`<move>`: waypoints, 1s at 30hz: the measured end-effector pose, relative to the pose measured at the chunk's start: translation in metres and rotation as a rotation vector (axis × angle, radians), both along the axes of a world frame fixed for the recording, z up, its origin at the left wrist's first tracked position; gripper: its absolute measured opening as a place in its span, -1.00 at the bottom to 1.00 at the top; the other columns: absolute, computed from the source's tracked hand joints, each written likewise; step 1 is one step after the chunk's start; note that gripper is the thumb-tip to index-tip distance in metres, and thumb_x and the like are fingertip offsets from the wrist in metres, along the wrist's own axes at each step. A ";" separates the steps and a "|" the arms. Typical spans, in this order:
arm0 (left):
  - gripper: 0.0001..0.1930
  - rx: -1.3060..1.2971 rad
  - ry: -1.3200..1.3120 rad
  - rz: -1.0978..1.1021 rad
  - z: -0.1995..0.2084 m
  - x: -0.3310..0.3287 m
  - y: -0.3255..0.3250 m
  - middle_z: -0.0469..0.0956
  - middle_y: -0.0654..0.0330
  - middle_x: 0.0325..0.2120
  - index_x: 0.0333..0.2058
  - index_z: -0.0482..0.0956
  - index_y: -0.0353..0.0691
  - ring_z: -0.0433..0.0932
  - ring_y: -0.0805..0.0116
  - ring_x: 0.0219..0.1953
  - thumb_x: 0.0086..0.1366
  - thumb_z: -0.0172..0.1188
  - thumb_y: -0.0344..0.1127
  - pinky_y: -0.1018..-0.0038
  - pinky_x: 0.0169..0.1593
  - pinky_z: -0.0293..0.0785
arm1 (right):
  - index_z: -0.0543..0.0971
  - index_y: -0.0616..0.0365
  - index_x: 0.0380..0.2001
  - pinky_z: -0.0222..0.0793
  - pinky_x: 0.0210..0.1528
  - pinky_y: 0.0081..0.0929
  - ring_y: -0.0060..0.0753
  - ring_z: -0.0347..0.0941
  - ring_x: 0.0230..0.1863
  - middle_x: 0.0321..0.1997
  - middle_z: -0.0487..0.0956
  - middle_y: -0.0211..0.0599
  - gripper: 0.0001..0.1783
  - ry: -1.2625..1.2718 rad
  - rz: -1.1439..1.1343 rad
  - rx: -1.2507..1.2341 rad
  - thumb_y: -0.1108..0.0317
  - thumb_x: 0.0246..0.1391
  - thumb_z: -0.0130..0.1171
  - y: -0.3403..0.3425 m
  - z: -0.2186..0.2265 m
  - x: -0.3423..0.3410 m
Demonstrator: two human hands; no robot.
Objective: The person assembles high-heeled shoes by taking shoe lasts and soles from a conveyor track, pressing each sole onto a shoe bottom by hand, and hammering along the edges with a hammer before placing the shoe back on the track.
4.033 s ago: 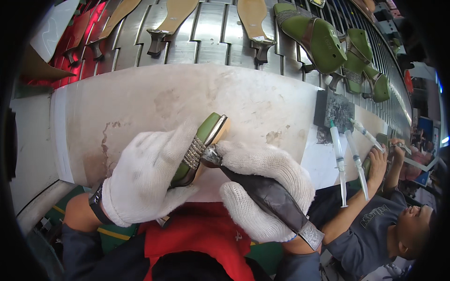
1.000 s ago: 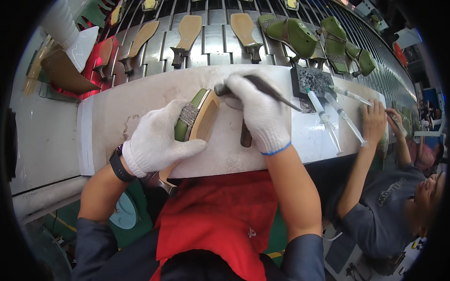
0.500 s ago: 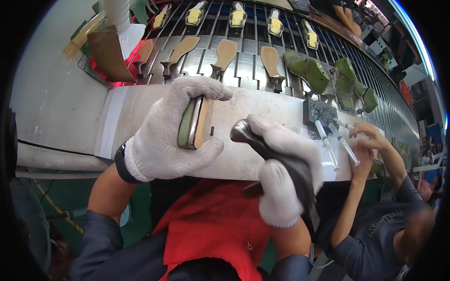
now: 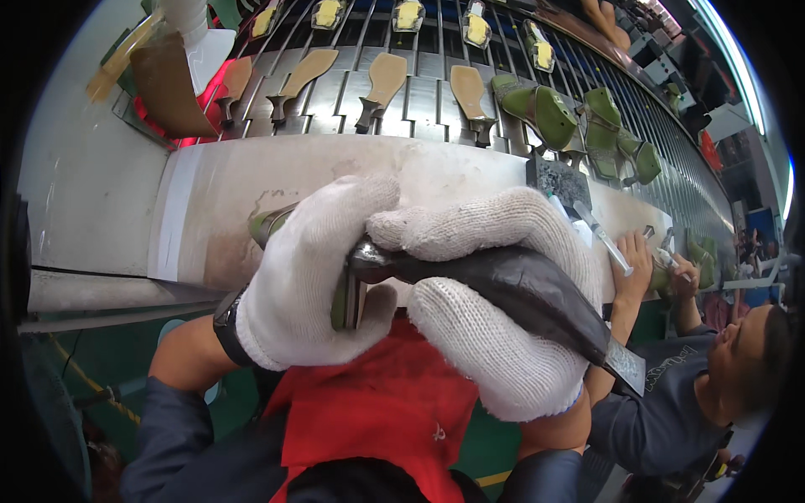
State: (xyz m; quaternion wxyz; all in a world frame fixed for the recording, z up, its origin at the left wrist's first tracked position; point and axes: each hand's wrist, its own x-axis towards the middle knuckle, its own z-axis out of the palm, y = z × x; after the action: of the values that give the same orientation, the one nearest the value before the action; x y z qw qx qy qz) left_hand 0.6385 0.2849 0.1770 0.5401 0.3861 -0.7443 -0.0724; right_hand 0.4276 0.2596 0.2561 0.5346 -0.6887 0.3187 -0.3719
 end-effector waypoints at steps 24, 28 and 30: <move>-0.39 -0.108 -0.340 0.477 -0.147 0.042 0.057 0.55 -0.19 0.26 0.31 0.38 -0.25 0.57 -0.25 0.32 0.36 0.36 -0.29 -0.31 0.56 0.08 | 0.53 0.40 0.05 0.61 0.32 -0.10 0.00 0.70 0.21 0.20 0.70 0.26 -0.69 -0.280 0.054 0.362 0.54 0.29 0.29 0.035 -0.142 0.023; -0.41 -0.084 -0.291 0.480 -0.146 0.039 0.059 0.56 -0.18 0.25 0.29 0.39 -0.23 0.58 -0.24 0.31 0.35 0.37 -0.30 -0.32 0.55 0.08 | 0.53 0.42 0.06 0.62 0.32 -0.02 0.11 0.68 0.23 0.22 0.67 0.34 -0.68 -0.250 0.068 0.332 0.45 0.34 0.27 0.021 -0.146 0.020; -0.45 -0.060 -0.267 0.469 -0.147 0.038 0.060 0.58 -0.16 0.24 0.24 0.43 -0.22 0.58 -0.23 0.31 0.31 0.38 -0.31 -0.34 0.56 0.03 | 0.45 0.35 0.19 0.63 0.28 0.19 0.40 0.63 0.25 0.26 0.60 0.41 -0.50 -0.348 0.036 0.646 0.22 0.37 0.27 0.020 -0.149 0.032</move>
State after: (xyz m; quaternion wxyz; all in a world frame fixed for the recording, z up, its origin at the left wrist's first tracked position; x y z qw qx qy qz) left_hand 0.6766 0.3449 0.0296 0.4502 0.5380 -0.7010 0.1284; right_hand 0.4597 0.2800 0.1070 0.7771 -0.4163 0.3118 -0.3543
